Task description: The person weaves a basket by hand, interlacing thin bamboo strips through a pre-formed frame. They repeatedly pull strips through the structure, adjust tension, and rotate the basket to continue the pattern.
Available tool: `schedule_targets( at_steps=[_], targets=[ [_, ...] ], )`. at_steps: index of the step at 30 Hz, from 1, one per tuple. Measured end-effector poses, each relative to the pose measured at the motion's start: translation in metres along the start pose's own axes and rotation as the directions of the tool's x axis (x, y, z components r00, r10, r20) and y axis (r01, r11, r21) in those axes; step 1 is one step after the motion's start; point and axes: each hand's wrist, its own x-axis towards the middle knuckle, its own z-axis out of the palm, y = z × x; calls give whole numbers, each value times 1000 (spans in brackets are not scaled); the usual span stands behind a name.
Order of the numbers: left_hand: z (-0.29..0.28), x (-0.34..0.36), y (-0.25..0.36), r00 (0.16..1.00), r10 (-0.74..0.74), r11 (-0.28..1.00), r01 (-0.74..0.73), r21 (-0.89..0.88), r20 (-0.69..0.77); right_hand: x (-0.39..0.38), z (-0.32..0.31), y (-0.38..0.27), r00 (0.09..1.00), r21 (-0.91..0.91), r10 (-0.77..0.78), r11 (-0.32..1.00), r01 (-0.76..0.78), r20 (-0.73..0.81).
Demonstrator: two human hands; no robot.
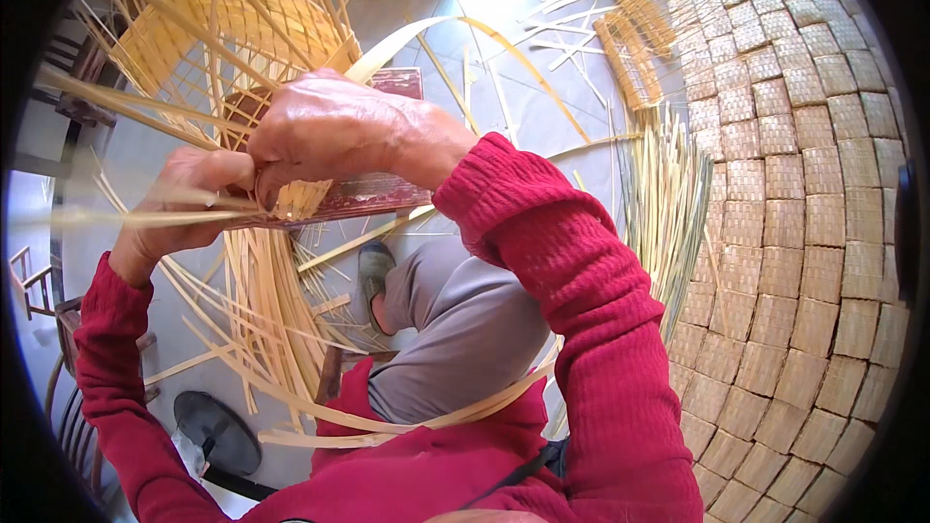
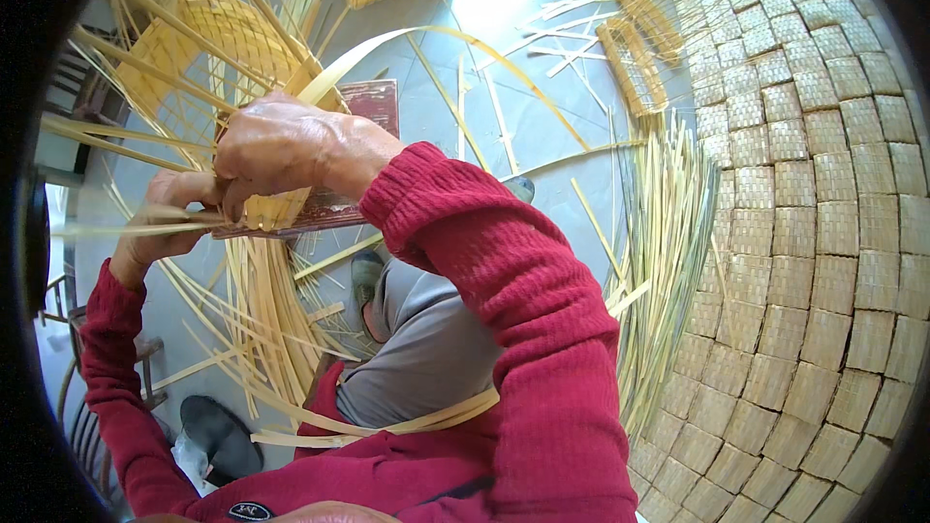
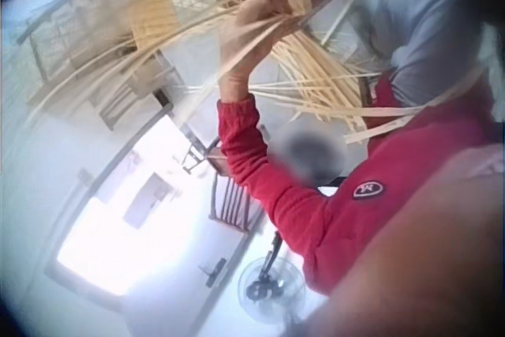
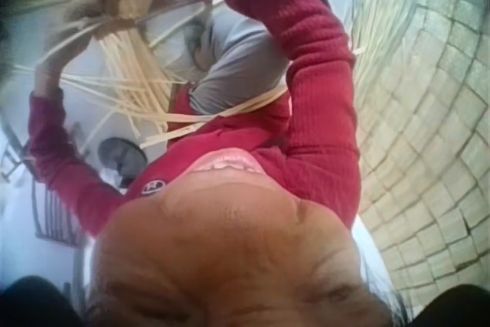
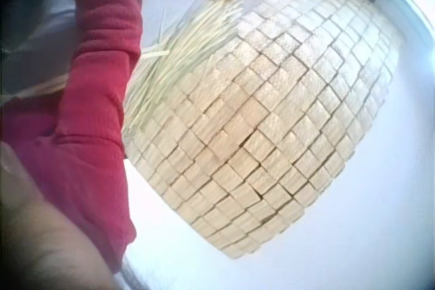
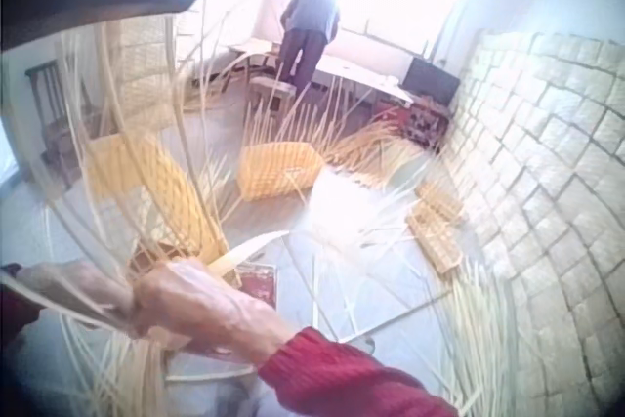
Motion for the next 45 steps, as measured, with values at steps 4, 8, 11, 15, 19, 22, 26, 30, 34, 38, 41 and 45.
schedule_targets(
  at_steps=[4,8,11,15,19,22,26,30,34,38,41,45],
  targets=[
    [3,-5,8,998,26,997,-22,72,-65,7,-6,-12,995,-115,45,993,-35,85],
    [12,-14,19,938,73,996,-54,66,-339,6,-7,-18,990,-318,139,937,-142,-32],
    [25,-27,34,852,-141,987,163,0,-504,4,15,-24,957,-385,-73,922,-43,-282],
    [38,-55,32,698,-266,963,226,-148,-665,5,42,-52,641,-381,-273,924,-32,-718],
    [43,-62,34,687,-283,959,189,-212,-669,-15,85,-51,650,476,508,844,-247,-565],
    [53,-58,32,704,-284,955,146,-259,-651,-17,88,-25,572,983,802,174,56,-174],
    [60,-56,37,659,-289,952,118,-283,-694,-16,66,-21,648,855,758,-286,433,-74],
    [69,-56,26,638,-281,948,69,-311,-717,-21,70,-6,901,949,409,-199,243,-145],
    [65,-52,29,674,-303,946,131,-295,-673,-9,45,-58,878,854,347,505,122,-330],
    [66,-52,23,668,-263,950,51,-309,-697,-10,48,-79,891,772,299,629,86,-343],
    [58,-54,23,706,-227,967,81,-242,-671,-14,45,-72,891,709,267,700,83,-367],
    [32,-59,18,765,-237,966,122,-227,-599,-8,51,-57,708,727,425,661,182,-564]
  ],
)
